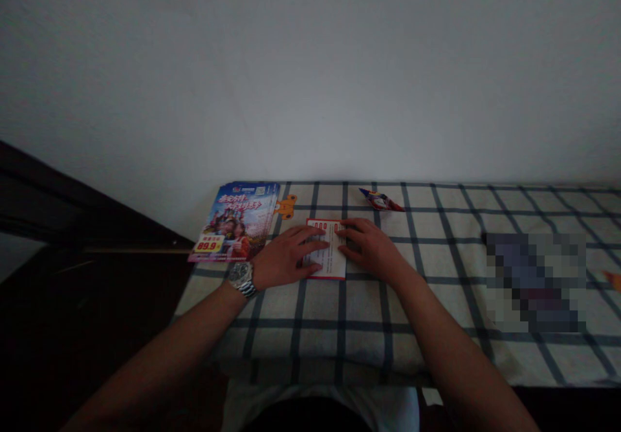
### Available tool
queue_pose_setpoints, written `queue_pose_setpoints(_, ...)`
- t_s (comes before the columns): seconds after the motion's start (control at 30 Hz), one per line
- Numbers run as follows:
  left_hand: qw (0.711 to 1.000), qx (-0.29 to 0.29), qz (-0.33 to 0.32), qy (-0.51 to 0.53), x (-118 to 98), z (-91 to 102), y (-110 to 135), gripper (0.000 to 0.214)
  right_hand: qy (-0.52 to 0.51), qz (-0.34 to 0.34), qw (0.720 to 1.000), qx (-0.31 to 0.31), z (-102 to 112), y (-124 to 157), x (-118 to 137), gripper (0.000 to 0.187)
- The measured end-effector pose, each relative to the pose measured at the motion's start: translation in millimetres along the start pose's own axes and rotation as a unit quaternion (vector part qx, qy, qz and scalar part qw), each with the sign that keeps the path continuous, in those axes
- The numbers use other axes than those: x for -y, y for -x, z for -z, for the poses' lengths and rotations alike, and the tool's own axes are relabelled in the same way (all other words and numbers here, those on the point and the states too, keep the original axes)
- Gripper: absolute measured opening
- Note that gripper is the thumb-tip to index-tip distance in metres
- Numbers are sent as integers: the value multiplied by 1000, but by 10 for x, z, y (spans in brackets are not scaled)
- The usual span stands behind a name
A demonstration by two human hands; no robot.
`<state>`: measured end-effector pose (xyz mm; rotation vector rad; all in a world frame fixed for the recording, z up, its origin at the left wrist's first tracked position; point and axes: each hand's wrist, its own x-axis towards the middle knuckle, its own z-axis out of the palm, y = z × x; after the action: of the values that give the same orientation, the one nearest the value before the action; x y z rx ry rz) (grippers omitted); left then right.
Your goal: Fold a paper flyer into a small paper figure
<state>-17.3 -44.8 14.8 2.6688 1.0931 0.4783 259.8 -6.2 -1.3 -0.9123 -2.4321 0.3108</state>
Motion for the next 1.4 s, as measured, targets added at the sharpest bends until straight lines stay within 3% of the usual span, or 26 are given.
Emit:
queue_pose_setpoints(0.8,997,21,-15,-72,-245,-71,-39,48,-13,9,1000,4,-14,9,-99,23)
queue_pose_setpoints(1.4,994,6,-9,-112,-299,-122,-44,49,-36,-2,999,-2,-5,-4,-97,24)
